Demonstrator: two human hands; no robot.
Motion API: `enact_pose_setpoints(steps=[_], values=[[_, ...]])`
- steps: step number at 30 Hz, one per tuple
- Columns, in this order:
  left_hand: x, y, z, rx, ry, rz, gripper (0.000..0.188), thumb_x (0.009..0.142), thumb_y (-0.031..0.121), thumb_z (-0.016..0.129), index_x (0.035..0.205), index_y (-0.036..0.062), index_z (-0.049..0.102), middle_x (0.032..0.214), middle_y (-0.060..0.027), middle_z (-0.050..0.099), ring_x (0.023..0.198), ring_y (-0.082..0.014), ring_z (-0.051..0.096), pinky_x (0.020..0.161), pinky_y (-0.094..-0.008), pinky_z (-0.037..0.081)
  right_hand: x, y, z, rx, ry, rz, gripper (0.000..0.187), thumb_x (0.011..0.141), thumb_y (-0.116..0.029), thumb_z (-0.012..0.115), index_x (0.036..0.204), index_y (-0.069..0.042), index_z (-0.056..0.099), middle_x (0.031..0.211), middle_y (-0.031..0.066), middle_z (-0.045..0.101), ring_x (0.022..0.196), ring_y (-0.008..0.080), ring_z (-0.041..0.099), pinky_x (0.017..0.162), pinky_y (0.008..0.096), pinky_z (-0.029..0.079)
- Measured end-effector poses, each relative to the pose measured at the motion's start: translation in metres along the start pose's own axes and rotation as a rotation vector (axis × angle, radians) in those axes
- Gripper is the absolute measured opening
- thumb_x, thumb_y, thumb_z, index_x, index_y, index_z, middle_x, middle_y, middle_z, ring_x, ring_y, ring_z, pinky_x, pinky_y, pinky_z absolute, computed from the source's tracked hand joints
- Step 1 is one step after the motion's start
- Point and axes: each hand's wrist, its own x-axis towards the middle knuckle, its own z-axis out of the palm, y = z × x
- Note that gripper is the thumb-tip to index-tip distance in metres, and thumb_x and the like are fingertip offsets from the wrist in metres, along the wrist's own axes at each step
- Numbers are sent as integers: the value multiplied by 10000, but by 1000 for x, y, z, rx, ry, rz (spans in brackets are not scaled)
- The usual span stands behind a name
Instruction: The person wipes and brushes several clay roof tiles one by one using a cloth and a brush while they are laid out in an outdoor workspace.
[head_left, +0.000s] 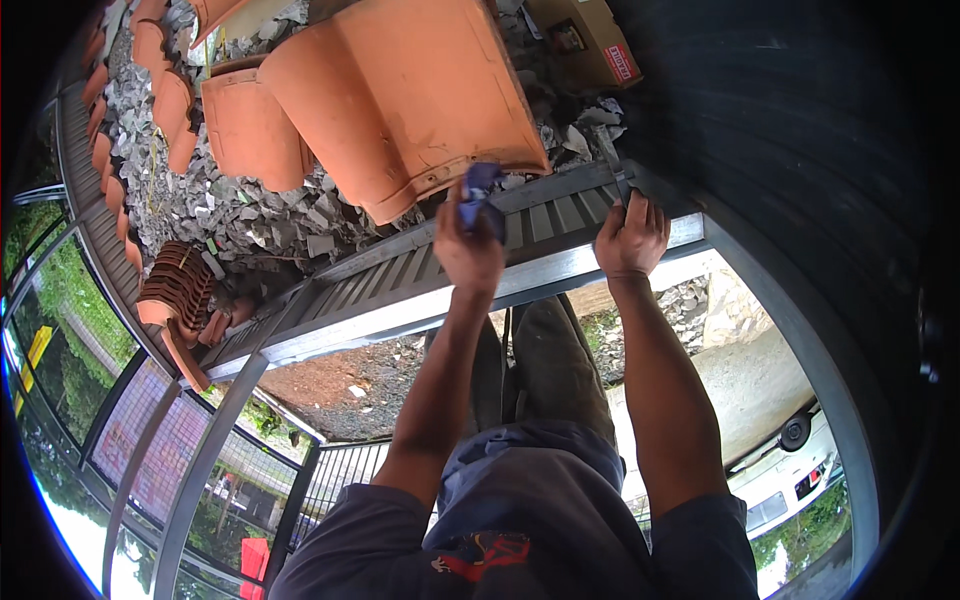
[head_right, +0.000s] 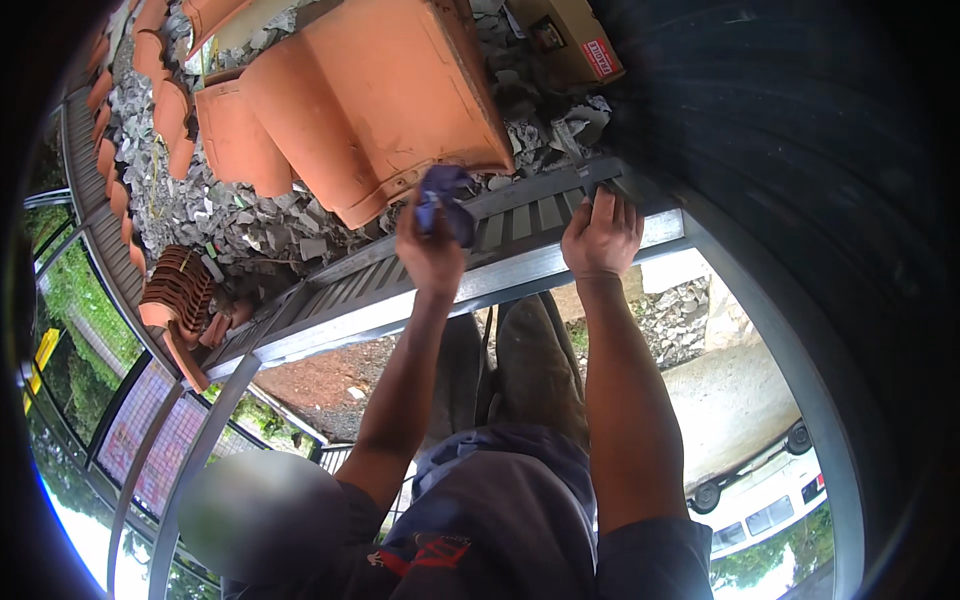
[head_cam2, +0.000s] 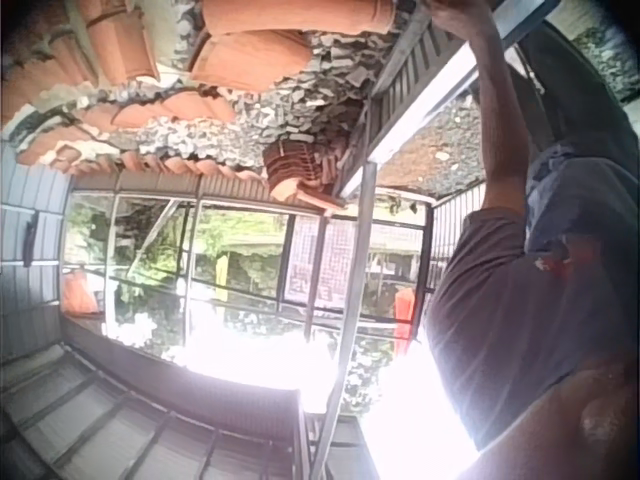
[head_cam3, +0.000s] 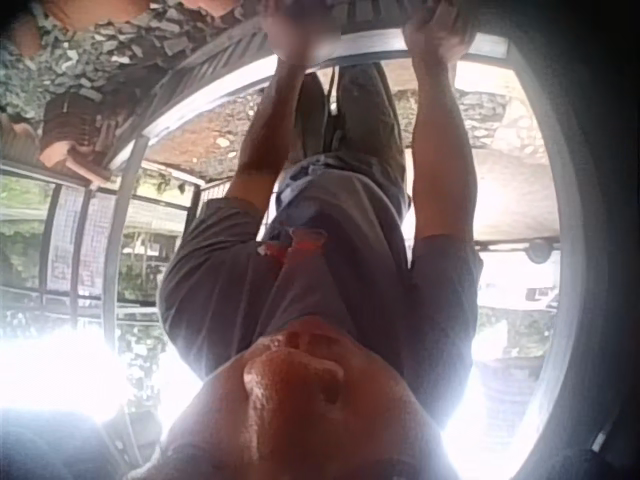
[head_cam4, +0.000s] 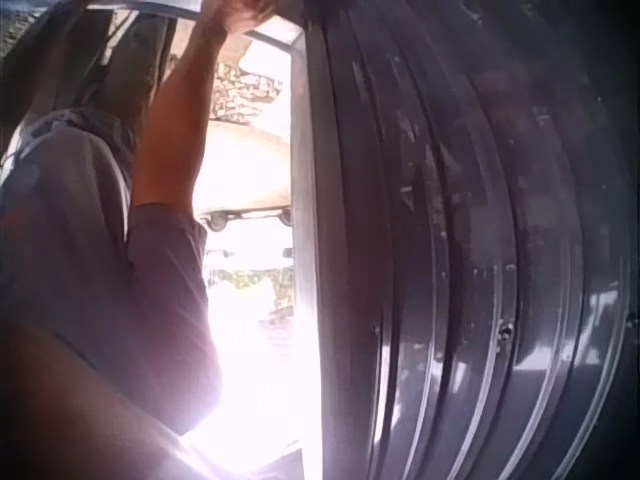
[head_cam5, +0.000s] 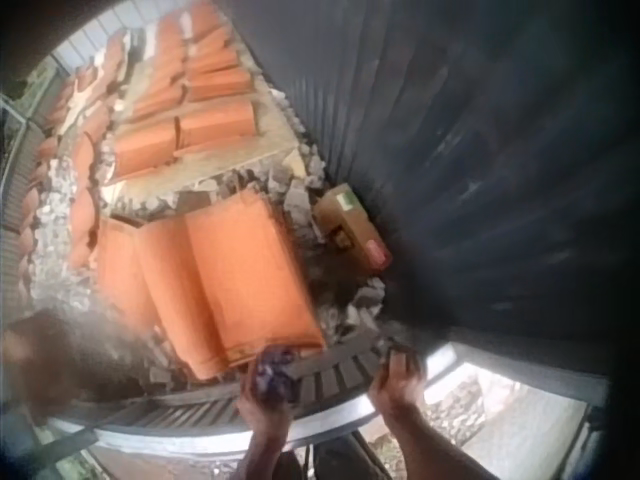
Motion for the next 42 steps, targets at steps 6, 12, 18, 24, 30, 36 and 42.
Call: enact_pose_setpoints(steps=[6, 12, 18, 24, 30, 36, 42], values=[[5, -55, -18, 434, 46, 3, 455, 866, 76, 664, 1316, 20, 639, 1085, -221, 701, 878, -430, 699, 750, -505, 568, 6, -10, -2, 21, 15, -41, 263, 877, -115, 635, 1120, -14, 617, 998, 199, 695, 916, 417, 656, 831, 514, 495], [14, 1, 22, -29, -178, -161, 235, 920, 158, 680, 1086, -5, 712, 993, -227, 739, 835, -418, 717, 723, -484, 552, 5, -7, 0, -9, 14, -48, 308, 856, -100, 636, 1152, -29, 591, 966, 173, 683, 896, 396, 660, 816, 506, 506], [21, -38, -21, 233, 218, -158, 306, 939, 159, 682, 1194, -9, 697, 920, -257, 716, 836, -410, 719, 725, -481, 544, 3, -2, 0, -14, 10, -33, 325, 854, -107, 637, 1166, -31, 593, 968, 175, 685, 903, 400, 659, 825, 508, 504], [-2, 3, 53, -103, 19, -46, 292, 954, 84, 656, 1217, -39, 683, 1000, -241, 721, 837, -382, 704, 744, -478, 555, 2, -8, 3, 5, -3, -39, 318, 850, -102, 637, 1159, -38, 599, 961, 171, 687, 884, 397, 657, 819, 512, 506], [21, 26, 8, -545, 30, -458, 155, 962, 104, 640, 956, -35, 708, 733, -162, 681, 667, -202, 655, 638, -393, 496, 3, -3, 1, 2, 42, -39, 287, 854, -100, 632, 1134, -40, 608, 946, 170, 689, 866, 386, 660, 813, 506, 509], [4, 47, 25, -342, -349, -276, 159, 975, 111, 607, 919, -20, 678, 703, -149, 671, 633, -225, 658, 590, -388, 486, 4, -8, 2, 11, 29, -24, 260, 860, -94, 624, 1116, -51, 609, 977, 160, 696, 889, 375, 669, 819, 491, 510], [22, 28, 27, -279, -21, -368, 187, 969, 147, 611, 922, -23, 672, 688, -125, 613, 658, -157, 569, 625, -366, 460, 0, -8, -2, -17, 7, -10, 284, 857, -89, 618, 1138, -47, 605, 970, 167, 696, 894, 383, 668, 825, 507, 506]])
